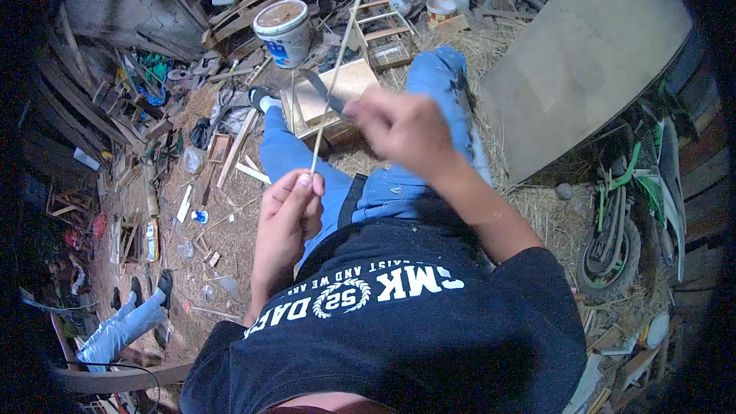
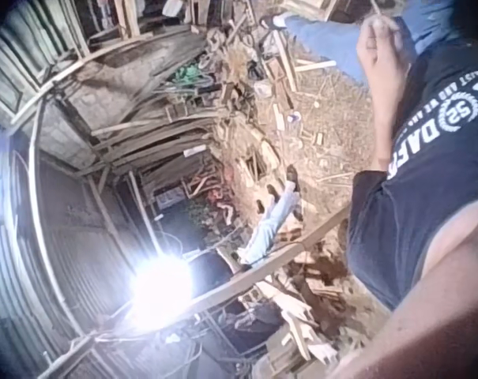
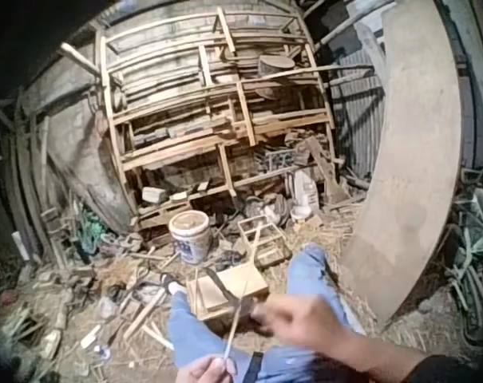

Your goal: The person whittles a thin wooden stick using a knife, removing small shavings, and then scrapes a flat wooden board with the same knife.

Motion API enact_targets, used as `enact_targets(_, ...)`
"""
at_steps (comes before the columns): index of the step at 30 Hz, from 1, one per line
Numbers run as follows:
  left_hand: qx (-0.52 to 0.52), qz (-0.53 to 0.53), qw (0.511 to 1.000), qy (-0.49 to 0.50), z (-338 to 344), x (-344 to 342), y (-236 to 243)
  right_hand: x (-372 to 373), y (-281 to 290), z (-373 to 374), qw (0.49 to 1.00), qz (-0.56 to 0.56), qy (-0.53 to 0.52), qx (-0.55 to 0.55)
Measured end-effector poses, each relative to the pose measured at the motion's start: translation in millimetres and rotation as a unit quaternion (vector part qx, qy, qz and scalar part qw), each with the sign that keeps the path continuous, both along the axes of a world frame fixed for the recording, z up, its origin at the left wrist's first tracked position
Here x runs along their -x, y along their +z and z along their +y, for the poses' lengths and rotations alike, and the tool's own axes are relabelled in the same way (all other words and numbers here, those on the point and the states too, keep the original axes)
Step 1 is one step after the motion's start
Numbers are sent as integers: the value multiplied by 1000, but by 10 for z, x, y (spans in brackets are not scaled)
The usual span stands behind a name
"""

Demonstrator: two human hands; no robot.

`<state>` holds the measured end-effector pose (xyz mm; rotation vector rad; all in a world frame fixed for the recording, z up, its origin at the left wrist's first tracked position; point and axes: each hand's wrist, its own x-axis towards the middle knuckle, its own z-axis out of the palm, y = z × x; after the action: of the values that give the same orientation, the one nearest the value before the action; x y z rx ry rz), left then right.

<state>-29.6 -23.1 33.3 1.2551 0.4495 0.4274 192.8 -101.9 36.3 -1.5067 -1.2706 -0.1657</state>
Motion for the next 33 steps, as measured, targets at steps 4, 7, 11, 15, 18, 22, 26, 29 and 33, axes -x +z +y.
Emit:
enact_targets(4, 116, -30, 992, -46, -37, -49, -1, -12, -51, 17, 999, -31, 26, 26)
enact_targets(7, 113, -22, 993, -33, 30, -34, -46, 133, -120, -25, 994, -84, 61, 23)
enact_targets(11, 45, -15, 998, -33, -63, -16, -18, -130, 118, 15, 999, 2, -27, 20)
enact_targets(15, 17, -1, 1000, 1, -14, -43, -49, 44, -74, -20, 994, -74, 49, 58)
enact_targets(18, -32, 22, 999, 16, -54, -5, -16, -51, 88, -17, 1000, 12, 17, 12)
enact_targets(22, -95, 23, 994, 46, -122, -30, -6, -78, 59, 27, 999, -13, -5, 42)
enact_targets(26, -112, 32, 991, 59, -73, 20, -65, -148, 49, -52, 995, 10, 56, 86)
enact_targets(29, -141, 16, 988, 60, -108, 0, 6, -227, 219, 30, 997, 73, -11, 10)
enact_targets(33, -151, 10, 985, 78, -49, -60, -25, 1, -39, 4, 995, -39, 65, 58)
